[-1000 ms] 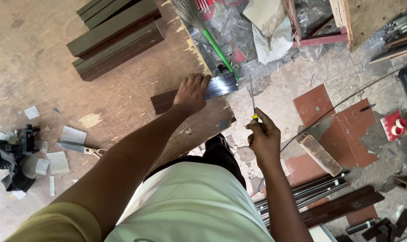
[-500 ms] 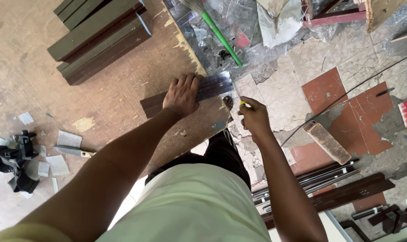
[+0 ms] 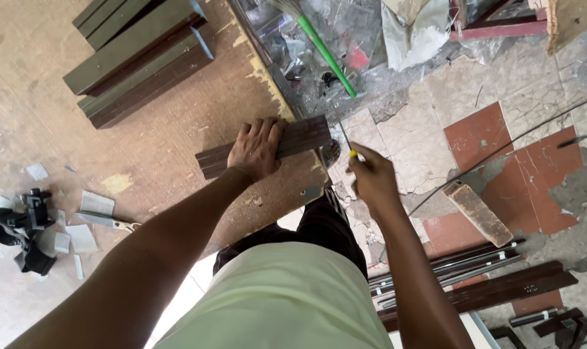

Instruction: The person uses a metal file to smooth the edges of several dark rectangular metal bars on a wooden workbench. They repeatedly pick up a bar, file its edges, and place it back on the table, handling the items one at a time.

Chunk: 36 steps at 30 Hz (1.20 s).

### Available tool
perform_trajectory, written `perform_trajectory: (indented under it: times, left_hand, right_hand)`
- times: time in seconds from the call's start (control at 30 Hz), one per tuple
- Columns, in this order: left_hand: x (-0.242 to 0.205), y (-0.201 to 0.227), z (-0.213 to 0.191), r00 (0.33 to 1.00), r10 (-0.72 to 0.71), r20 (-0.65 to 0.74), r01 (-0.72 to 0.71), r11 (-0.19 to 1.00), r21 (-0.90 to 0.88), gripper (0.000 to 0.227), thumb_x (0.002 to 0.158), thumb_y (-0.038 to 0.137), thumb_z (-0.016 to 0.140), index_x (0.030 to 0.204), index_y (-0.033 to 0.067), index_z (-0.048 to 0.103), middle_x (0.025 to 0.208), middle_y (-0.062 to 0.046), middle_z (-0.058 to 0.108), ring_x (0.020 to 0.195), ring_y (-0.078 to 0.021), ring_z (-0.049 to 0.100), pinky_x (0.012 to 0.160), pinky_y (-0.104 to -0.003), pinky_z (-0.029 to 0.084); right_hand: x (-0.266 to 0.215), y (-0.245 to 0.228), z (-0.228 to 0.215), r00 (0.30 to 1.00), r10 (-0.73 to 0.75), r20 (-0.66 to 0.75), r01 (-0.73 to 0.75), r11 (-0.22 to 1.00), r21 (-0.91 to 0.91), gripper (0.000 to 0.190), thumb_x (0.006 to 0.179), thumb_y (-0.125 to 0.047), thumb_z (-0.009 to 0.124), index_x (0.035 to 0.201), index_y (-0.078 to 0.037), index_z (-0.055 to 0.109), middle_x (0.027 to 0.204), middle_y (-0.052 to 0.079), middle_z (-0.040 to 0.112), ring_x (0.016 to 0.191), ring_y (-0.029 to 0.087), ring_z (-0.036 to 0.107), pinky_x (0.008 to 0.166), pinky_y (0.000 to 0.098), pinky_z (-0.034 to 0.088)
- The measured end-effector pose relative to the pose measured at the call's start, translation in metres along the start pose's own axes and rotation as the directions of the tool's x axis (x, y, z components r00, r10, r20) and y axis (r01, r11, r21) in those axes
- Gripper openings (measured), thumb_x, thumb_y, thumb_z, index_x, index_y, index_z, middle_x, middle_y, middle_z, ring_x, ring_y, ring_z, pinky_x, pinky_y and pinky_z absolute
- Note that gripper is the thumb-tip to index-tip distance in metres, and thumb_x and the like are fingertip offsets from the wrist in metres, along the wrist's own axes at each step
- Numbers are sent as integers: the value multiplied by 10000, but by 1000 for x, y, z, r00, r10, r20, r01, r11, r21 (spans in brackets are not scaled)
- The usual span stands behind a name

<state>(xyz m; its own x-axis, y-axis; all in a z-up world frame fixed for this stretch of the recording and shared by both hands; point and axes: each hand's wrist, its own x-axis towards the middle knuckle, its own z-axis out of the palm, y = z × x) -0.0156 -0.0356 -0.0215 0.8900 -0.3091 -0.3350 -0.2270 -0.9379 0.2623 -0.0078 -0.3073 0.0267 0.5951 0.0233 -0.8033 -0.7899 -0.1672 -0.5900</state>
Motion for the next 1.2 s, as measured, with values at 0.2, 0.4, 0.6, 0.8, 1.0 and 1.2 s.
perform_trajectory:
  times: [0.2, 0.4, 0.6, 0.8, 1.0, 1.2]
  left_hand:
    - [0, 1, 0, 998, -26, 63, 28, 999, -35, 811, 705, 245, 747, 1431, 59, 437, 1353, -154, 526, 1245, -319, 495, 995, -479, 408]
    - [1, 3, -6, 999, -27, 44, 28, 999, -35, 844, 667, 272, 773, 1416, 73, 440, 1357, -145, 520, 1251, -320, 491, 1009, -480, 401]
    - [0, 4, -4, 999, -29, 33, 30, 999, -23, 825, 706, 276, 757, 1439, 69, 441, 1345, -146, 535, 1234, -312, 506, 999, -471, 406]
    - [-1, 3, 0, 999, -33, 24, 32, 999, 16, 816, 674, 277, 746, 1407, 74, 453, 1333, -153, 537, 1238, -318, 505, 999, -458, 410]
    - [-2, 1, 9, 994, -19, -112, 13, 998, -54, 751, 667, 182, 740, 1371, 103, 491, 1291, -137, 549, 1237, -313, 514, 1021, -467, 413]
    - [12, -55, -14, 908, -222, -355, 196, 975, -109, 732, 693, 150, 729, 1385, 111, 495, 1259, -127, 552, 1217, -320, 526, 1002, -469, 425]
  right_hand:
    - [-4, 4, 18, 995, -62, 82, 57, 996, 63, 459, 983, -69, 605, 1437, -127, 634, 783, 63, 638, 463, 52, 433, 400, 229, 359]
    - [-3, 0, 0, 999, 26, 27, -27, 999, 42, 448, 964, -72, 602, 1410, -113, 625, 797, 63, 657, 440, 64, 446, 373, 253, 343]
    - [-5, 15, 21, 998, 4, 61, -12, 992, 123, 454, 980, -103, 607, 1433, -92, 592, 783, 60, 639, 426, 62, 426, 382, 252, 375]
    - [36, 41, 15, 1000, -5, -24, 7, 996, 85, 463, 957, -72, 624, 1420, -92, 614, 778, 52, 645, 448, 52, 433, 381, 252, 331]
    - [-17, 23, -15, 961, -210, -182, 203, 978, -57, 476, 912, -43, 651, 1387, -84, 652, 819, 3, 656, 542, 44, 479, 472, 235, 409]
    - [-54, -2, -1, 919, -338, -202, 307, 936, -170, 505, 928, -52, 631, 1431, -106, 630, 803, 33, 640, 554, 67, 482, 491, 255, 420]
